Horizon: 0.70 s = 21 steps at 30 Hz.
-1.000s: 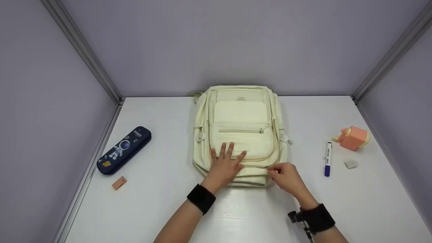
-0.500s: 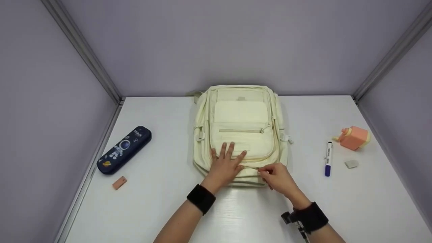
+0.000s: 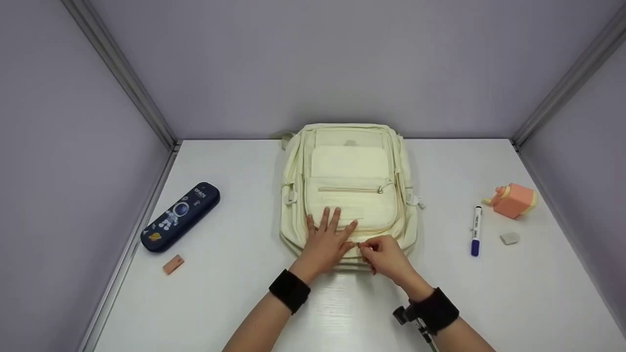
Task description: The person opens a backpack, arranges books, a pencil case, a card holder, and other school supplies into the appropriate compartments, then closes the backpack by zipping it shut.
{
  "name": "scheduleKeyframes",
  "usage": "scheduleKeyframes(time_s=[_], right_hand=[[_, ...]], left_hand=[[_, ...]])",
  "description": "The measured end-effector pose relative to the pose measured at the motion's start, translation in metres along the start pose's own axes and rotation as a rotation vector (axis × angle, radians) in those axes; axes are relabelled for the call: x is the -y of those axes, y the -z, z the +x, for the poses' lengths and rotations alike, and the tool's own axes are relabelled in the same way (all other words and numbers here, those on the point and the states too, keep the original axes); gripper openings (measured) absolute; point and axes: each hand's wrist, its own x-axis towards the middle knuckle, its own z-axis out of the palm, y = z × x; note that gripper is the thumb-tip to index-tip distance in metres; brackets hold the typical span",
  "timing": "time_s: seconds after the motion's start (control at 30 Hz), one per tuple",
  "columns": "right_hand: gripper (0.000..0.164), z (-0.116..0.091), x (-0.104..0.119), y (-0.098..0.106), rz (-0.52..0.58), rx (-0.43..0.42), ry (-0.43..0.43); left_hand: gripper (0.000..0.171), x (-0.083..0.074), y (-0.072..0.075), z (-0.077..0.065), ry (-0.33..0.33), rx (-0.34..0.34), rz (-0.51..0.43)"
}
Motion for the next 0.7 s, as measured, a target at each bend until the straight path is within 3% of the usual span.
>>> scheduleKeyframes(time_s=[0.13, 0.2, 0.37, 0.43, 0.53, 0.7], right_hand=[[0.017, 0.004, -0.018, 0.0, 0.018, -0.023, -0.038], [0.016, 0.002, -0.015, 0.001, 0.011, -0.035, -0.054], [0.014, -0.001, -0.01, 0.001, 0.001, -0.064, -0.063], [0.014, 0.002, -0.016, 0.001, -0.003, -0.063, -0.042], [0.015, 0.003, -0.017, 0.002, -0.048, -0.042, 0.014], [0.015, 0.002, -0.015, 0.005, -0.182, 0.034, 0.146]], left_hand=[[0.05, -0.004, 0.002, -0.001, -0.019, -0.061, -0.027], [0.046, -0.006, 0.004, -0.002, -0.041, -0.098, -0.026], [0.031, -0.013, 0.004, -0.003, -0.158, -0.294, -0.002], [0.033, -0.015, 0.002, -0.002, -0.208, -0.38, 0.018], [0.037, -0.019, 0.0, -0.002, -0.26, -0.453, 0.035], [0.019, -0.024, -0.002, -0.001, -0.307, -0.477, -0.037]])
